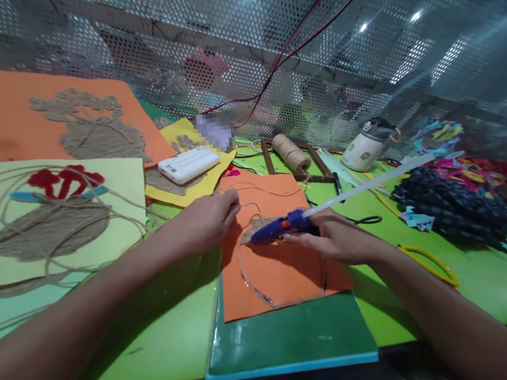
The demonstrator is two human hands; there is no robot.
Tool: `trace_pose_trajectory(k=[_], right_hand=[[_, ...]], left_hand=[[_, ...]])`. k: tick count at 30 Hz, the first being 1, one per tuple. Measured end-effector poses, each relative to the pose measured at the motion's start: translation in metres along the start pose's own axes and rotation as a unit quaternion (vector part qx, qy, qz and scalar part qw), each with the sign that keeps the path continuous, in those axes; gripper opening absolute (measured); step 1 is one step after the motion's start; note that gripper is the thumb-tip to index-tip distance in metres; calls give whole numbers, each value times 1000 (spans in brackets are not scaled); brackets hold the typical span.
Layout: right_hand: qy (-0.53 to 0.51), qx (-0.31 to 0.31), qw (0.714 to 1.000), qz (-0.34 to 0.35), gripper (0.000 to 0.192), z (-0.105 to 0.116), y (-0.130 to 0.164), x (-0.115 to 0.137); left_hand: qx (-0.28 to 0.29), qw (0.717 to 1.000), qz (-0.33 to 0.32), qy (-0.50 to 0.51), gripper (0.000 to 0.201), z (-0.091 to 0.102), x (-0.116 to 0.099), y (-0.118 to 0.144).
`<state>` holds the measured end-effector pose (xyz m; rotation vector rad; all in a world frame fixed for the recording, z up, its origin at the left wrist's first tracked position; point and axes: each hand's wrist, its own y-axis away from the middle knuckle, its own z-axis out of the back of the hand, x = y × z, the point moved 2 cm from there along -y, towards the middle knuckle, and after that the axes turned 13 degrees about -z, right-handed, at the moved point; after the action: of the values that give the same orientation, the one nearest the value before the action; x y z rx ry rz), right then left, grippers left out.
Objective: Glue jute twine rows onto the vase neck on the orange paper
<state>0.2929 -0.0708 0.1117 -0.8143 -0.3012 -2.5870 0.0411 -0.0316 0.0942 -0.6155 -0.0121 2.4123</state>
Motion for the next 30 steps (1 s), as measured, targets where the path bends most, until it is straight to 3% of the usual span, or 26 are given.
trace_pose_trajectory(k=[4, 15, 24, 30], right_hand=[[18, -11, 1000, 6, 29, 2, 0, 1], [16, -19, 1000, -16, 32, 5, 4, -6], [4, -25, 999, -38, 33, 8, 8, -12], [-12, -24, 1000, -12, 33, 3, 3, -5]], left_hand=[[66, 996, -2, -58, 14, 0, -13, 4], [115, 990, 7, -77, 7, 2, -24, 6], [102, 992, -9, -68, 8, -1, -16, 6], [83, 995, 10, -57, 9, 0, -18, 6]])
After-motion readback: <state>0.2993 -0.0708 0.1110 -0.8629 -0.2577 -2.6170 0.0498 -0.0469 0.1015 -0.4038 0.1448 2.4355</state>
